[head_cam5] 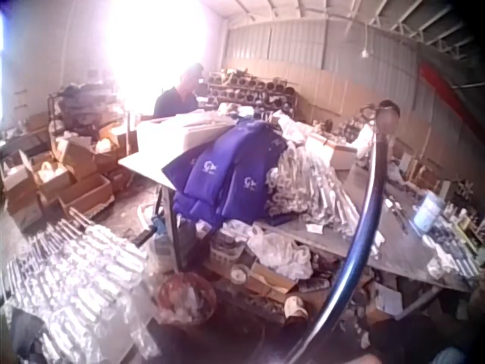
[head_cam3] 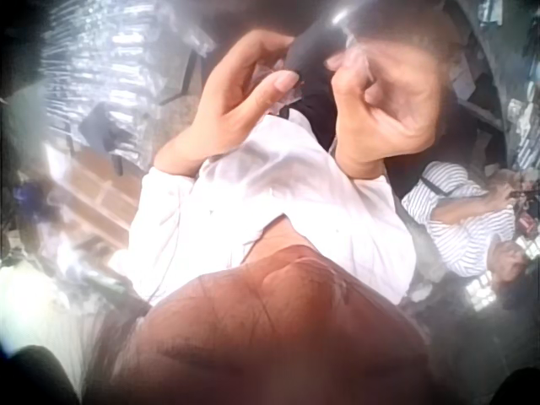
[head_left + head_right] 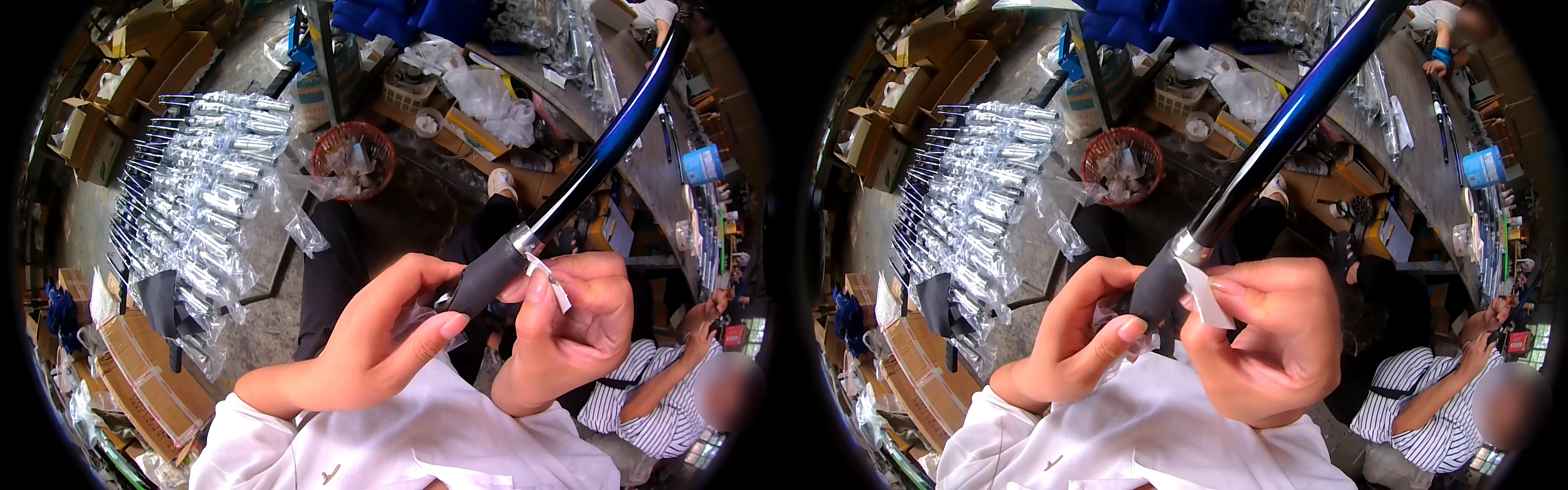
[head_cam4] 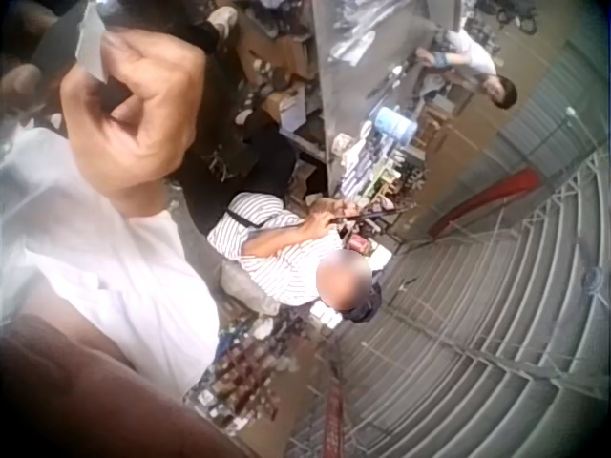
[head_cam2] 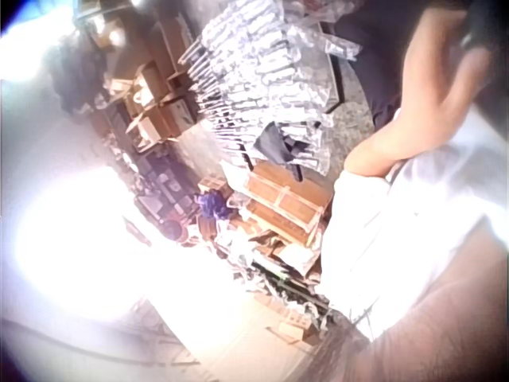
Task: The person cleans the handle of a fishing rod using a white cloth, wiping the grip and metal fittings. The person then picks up another fishing rod from a pile of wrapped rods and repeats the cleaning process on its handle.
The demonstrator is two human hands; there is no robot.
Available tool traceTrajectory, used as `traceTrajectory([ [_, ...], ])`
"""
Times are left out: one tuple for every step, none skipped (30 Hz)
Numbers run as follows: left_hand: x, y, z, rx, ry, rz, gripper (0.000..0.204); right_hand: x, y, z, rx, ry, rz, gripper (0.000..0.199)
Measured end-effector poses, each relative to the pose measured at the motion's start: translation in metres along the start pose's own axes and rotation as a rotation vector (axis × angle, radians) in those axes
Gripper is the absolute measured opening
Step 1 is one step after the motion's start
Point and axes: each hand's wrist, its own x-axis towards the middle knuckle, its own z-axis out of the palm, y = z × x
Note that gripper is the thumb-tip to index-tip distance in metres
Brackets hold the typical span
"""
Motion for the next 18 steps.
traceTrajectory([
  [0.000,-0.001,0.000,0.025,0.002,0.026,0.031,0.000,0.000,0.000,0.000,0.008,-0.002,0.030],
  [0.000,-0.002,0.000,0.050,0.006,0.053,0.031,0.000,0.001,0.000,0.001,0.016,-0.004,0.030],
  [0.000,-0.002,0.000,0.066,0.007,0.057,0.031,0.000,0.002,0.001,0.001,0.023,-0.006,0.030],
  [0.000,-0.001,0.000,0.081,0.008,0.061,0.032,0.000,0.001,0.001,0.001,0.018,-0.001,0.029],
  [0.001,-0.001,0.000,0.097,0.009,0.065,0.032,0.001,0.001,0.001,0.002,0.012,0.004,0.028],
  [0.000,-0.001,0.000,0.124,0.011,0.086,0.032,0.002,0.000,0.000,0.002,0.006,0.008,0.028],
  [0.000,-0.003,0.000,0.151,0.012,0.106,0.032,0.003,0.000,0.000,0.026,-0.004,0.029,0.027],
  [0.000,-0.005,-0.001,0.177,0.012,0.126,0.032,0.003,0.000,-0.001,0.048,-0.013,0.049,0.027],
  [0.001,-0.006,0.000,0.180,0.049,0.151,0.033,0.004,0.000,-0.001,0.070,-0.022,0.069,0.026],
  [0.001,-0.008,0.003,0.184,0.085,0.176,0.033,0.004,0.001,-0.001,0.092,-0.023,0.088,0.026],
  [0.002,-0.010,0.004,0.189,0.124,0.201,0.033,0.005,0.001,-0.001,0.116,-0.024,0.105,0.026],
  [0.002,-0.012,0.003,0.216,0.115,0.194,0.034,0.005,0.001,-0.001,0.140,-0.025,0.123,0.025],
  [0.002,-0.014,0.003,0.244,0.106,0.187,0.035,0.006,0.001,-0.001,0.091,-0.050,0.112,0.025],
  [0.002,-0.015,0.003,0.272,0.096,0.181,0.037,0.007,-0.001,-0.003,0.041,-0.074,0.099,0.024],
  [0.003,-0.015,0.005,0.164,0.084,0.177,0.038,0.008,-0.002,-0.003,0.064,-0.065,0.099,0.023],
  [0.006,-0.014,0.008,0.057,0.073,0.172,0.040,0.009,-0.003,-0.004,0.087,-0.056,0.098,0.022],
  [0.009,-0.013,0.009,-0.049,0.058,0.169,0.042,0.010,-0.004,-0.003,0.182,-0.011,0.107,0.021],
  [0.010,-0.013,0.007,-0.082,0.042,0.114,0.043,0.011,-0.005,-0.003,0.278,0.035,0.115,0.020],
])
